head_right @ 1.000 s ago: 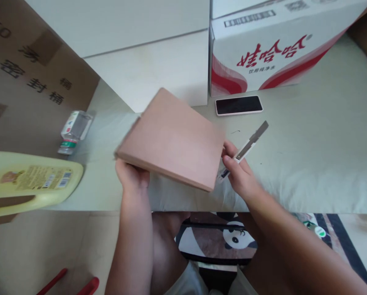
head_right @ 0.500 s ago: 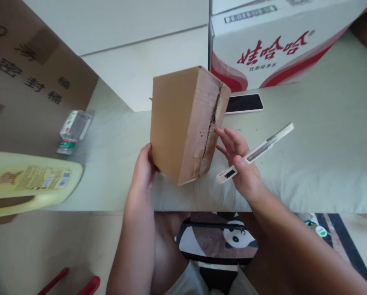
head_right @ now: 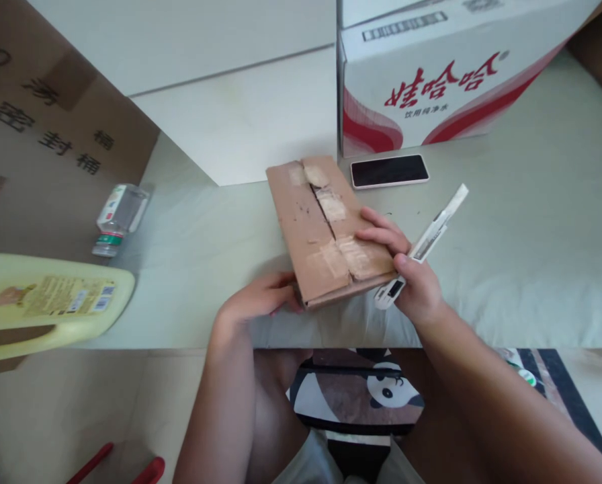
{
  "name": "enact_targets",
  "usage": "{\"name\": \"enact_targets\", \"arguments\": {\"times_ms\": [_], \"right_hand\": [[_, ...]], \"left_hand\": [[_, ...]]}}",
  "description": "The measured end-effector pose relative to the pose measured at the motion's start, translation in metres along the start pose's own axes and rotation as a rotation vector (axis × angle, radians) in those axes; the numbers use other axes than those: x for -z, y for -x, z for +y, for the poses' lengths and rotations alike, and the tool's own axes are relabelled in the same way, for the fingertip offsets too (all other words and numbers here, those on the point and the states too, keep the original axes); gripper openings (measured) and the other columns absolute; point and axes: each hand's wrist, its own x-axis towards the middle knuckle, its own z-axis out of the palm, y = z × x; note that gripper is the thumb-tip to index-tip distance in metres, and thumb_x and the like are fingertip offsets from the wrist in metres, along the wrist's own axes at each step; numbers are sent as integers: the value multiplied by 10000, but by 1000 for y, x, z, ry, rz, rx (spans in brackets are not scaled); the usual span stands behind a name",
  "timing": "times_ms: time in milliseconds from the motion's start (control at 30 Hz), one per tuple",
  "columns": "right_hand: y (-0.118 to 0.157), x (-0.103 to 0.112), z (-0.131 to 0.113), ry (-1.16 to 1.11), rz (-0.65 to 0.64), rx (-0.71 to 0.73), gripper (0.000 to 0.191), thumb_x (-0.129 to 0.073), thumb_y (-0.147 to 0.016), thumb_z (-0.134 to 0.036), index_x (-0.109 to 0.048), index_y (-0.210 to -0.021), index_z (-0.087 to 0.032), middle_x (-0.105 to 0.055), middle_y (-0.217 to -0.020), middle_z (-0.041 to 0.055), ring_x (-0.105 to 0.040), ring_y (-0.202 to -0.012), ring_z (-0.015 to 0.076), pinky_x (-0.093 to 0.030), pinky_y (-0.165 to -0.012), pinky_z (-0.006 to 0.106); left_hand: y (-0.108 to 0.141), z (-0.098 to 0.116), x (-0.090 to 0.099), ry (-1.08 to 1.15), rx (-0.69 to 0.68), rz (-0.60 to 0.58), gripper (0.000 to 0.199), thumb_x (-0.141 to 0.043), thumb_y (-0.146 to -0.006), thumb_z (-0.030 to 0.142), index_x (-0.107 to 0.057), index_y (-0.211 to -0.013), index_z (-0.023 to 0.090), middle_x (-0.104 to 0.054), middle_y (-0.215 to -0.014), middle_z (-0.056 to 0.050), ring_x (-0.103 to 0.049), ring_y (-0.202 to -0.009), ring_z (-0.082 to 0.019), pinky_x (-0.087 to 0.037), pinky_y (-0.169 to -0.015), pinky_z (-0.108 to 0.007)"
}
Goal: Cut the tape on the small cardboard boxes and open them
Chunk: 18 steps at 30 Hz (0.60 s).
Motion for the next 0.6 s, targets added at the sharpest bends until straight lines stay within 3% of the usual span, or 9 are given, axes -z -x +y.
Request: {"name": "enact_targets", "arguments": {"times_ms": [167, 267, 367, 467, 600], "right_hand": [[4, 4, 6, 108, -144, 17, 378, -547, -938, -581, -762, -1150, -354, -528, -1541, -36, -360, -1504, 327, -214, -1284, 515], [5, 0, 6, 141, -214, 54, 367, -496, -984, -545, -737, -1195, -365, -505, -1561, -50, -378, -1494, 294, -258, -1259, 467], [5, -4, 4, 110, -267, 32, 339, -489, -998, -519, -731, -1181, -367, -498, -1567, -59, -403, -1479, 272, -292, -1229, 420], [4, -5, 0, 18, -333, -59, 317, -527, -974, -533, -737, -1138, -361, -473, -1589, -72, -406, -1477, 272, -298, -1213, 395], [5, -4, -5, -120, -465, -212, 331, -541, -950, -561, -752, -1093, -349, -447, -1609, -84, -414, -1472, 276, -375, -1153, 377]], "left_hand": [[-8, -10, 3, -36, -96, 190, 252, -529, -856, 302, -664, -674, 190, -676, -611, -49, -579, -555, -166, -388, -523, -275], [-12, -12, 7, 65, -299, 466, 147, -588, -833, 306, -640, -752, 195, -639, -663, -13, -578, -630, -157, -432, -612, -281], [-15, -12, 11, 181, -501, 805, 126, -650, -809, 329, -618, -851, 214, -654, -854, -16, -608, -829, -161, -464, -738, -281], [-18, -15, 17, 337, -581, 1018, 305, -698, -791, 405, -623, -1050, 261, -648, -1127, -42, -606, -1076, -191, -478, -866, -306], [-19, -23, 22, 473, -727, 1068, 681, -736, -725, 639, -511, -1290, 332, -549, -1344, -72, -572, -1214, -243, -474, -977, -377]]}}
